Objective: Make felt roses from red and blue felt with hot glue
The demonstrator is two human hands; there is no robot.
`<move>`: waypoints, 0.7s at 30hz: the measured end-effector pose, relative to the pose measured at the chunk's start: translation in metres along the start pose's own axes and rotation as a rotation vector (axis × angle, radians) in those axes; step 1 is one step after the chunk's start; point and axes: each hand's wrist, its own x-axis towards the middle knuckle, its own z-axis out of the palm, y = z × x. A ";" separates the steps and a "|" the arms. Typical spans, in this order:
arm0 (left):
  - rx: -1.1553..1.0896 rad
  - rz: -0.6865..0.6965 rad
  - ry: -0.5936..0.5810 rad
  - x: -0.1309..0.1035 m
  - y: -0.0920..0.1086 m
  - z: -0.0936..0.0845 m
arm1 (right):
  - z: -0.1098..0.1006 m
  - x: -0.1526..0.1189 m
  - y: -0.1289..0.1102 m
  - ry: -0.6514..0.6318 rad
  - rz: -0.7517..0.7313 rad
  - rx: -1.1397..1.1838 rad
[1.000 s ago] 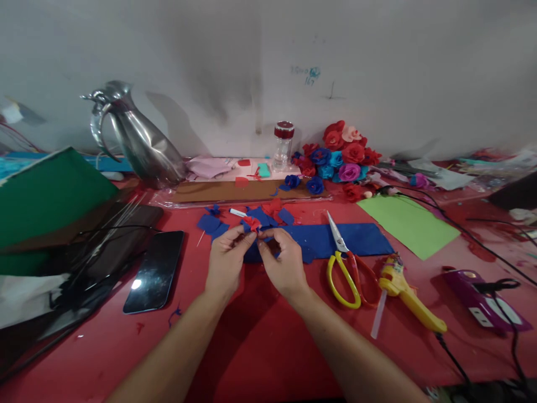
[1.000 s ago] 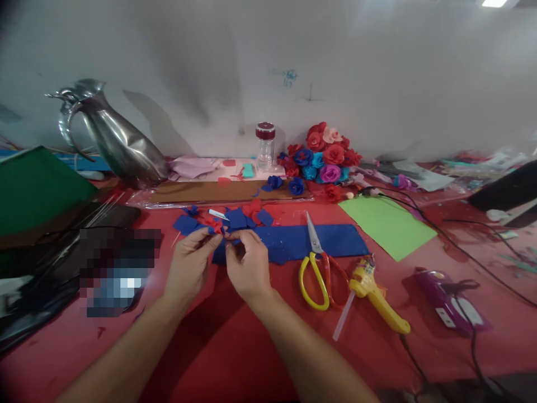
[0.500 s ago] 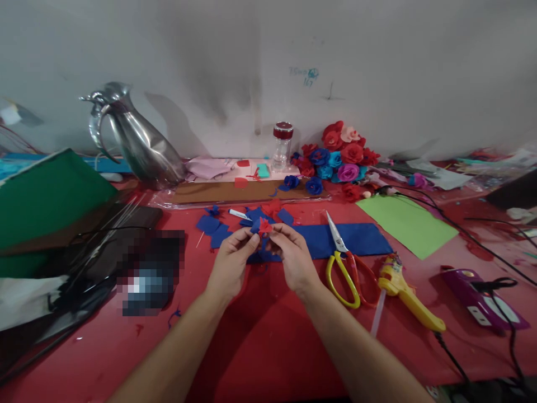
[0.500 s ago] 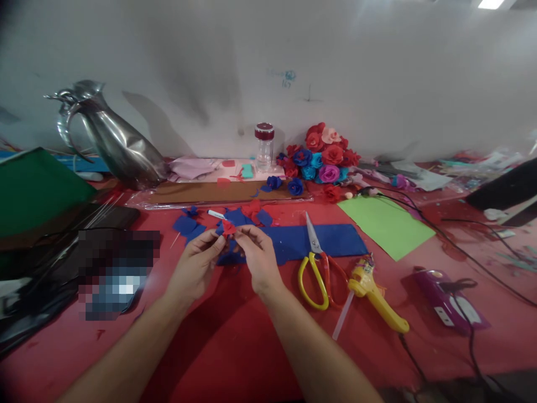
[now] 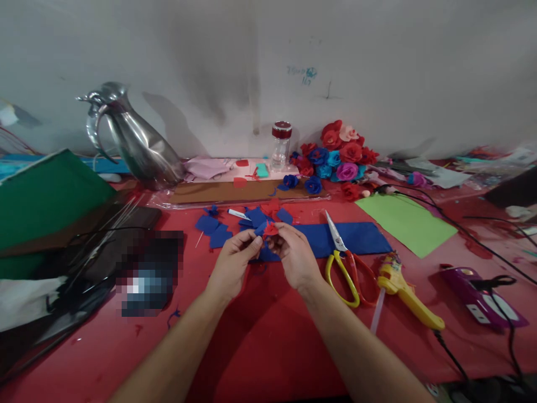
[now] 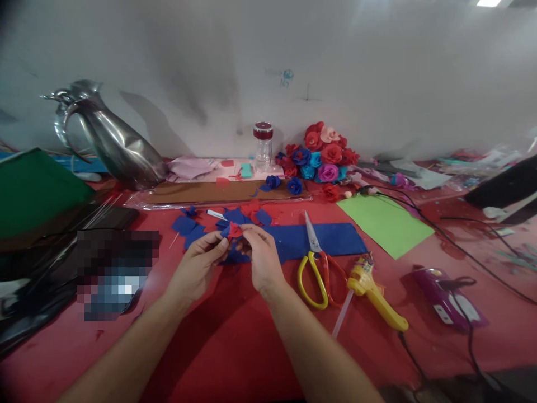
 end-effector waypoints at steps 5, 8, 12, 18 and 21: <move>0.006 -0.016 -0.007 0.000 -0.001 -0.001 | 0.000 0.000 -0.001 -0.015 0.019 0.008; 0.009 -0.016 -0.012 0.000 -0.002 -0.001 | 0.000 0.000 0.000 -0.001 0.011 0.010; 0.010 -0.011 -0.020 0.001 -0.003 -0.001 | -0.002 0.001 0.001 -0.018 -0.009 0.012; -0.025 -0.016 -0.014 0.001 -0.002 0.000 | 0.000 0.001 -0.001 0.008 0.035 0.061; -0.025 -0.015 -0.016 0.000 -0.002 0.000 | 0.002 0.001 -0.002 0.022 0.054 0.093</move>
